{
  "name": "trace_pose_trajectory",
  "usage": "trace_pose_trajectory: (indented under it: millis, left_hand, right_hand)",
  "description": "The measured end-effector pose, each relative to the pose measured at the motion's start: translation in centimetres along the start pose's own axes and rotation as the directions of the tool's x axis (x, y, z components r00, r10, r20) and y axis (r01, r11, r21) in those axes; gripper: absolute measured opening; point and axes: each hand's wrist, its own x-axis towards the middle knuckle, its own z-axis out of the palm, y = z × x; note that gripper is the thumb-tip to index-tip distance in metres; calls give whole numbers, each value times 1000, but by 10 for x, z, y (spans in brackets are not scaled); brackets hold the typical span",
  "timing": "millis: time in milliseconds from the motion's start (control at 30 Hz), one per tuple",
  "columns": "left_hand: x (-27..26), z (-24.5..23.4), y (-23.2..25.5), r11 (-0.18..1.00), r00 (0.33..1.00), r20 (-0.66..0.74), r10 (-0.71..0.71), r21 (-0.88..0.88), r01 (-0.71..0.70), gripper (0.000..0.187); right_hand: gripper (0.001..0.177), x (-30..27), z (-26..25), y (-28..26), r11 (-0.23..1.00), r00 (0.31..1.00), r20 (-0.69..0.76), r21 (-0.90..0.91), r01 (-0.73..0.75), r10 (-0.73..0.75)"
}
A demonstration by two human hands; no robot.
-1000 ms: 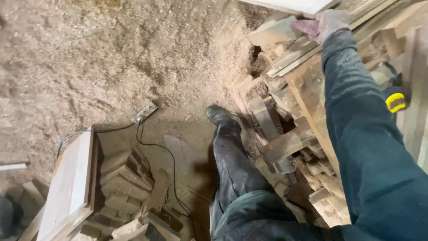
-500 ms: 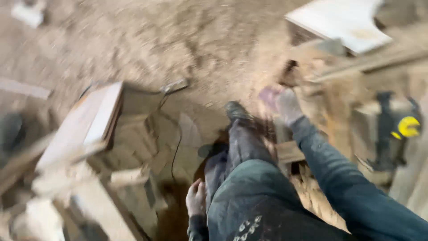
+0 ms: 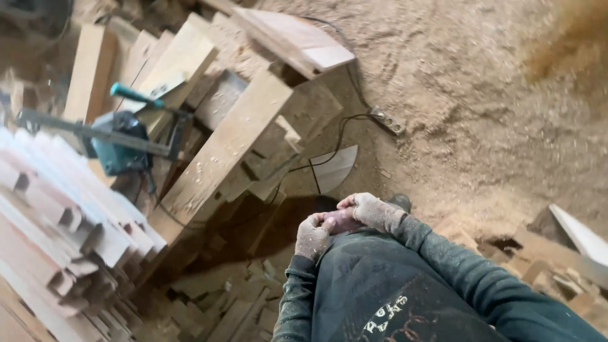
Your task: The person secures a rectangular wood board with a clamp, then uses a jigsaw to cut along a curved line. The cut piece is removed and set aside. The person then picks up another board, marks a curved line with a compass, clamps it, and begins cutting along the marked curve.
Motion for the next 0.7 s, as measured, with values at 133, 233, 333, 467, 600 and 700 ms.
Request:
trace_pose_trajectory:
  millis: [133, 233, 333, 467, 600, 700]
  left_hand:
    - [30, -46, -35, 991, 993, -121, 7, -129, -23, 27]
    - [51, -72, -80, 984, 982, -185, -28, -180, -6, 28]
    - [58, -99, -92, 956, 964, -236, -119, -288, 47, 24]
    - [34, -129, -84, 965, 918, -323, -231, -200, 173, 49]
    - [19, -136, -137, 912, 901, -270, -339, 142, 386, 67]
    - [-21, -112, -255, 316, 708, 65, 703, 863, -393, 80]
  right_hand:
    - [34, 30, 12, -6, 986, 992, -98, -154, 63, -78]
    - [32, 39, 2, 3, 997, 977, -210, -81, 11, -28]
    - [34, 64, -15, 0, 959, 966, -218, 274, -75, 138]
    - [32, 97, -47, -32, 901, 955, -213, 423, -98, 204]
    - [32, 175, -85, -63, 783, 960, -118, 607, -133, 254]
    - [22, 227, -104, -106, 703, 964, -32, 690, -170, 264]
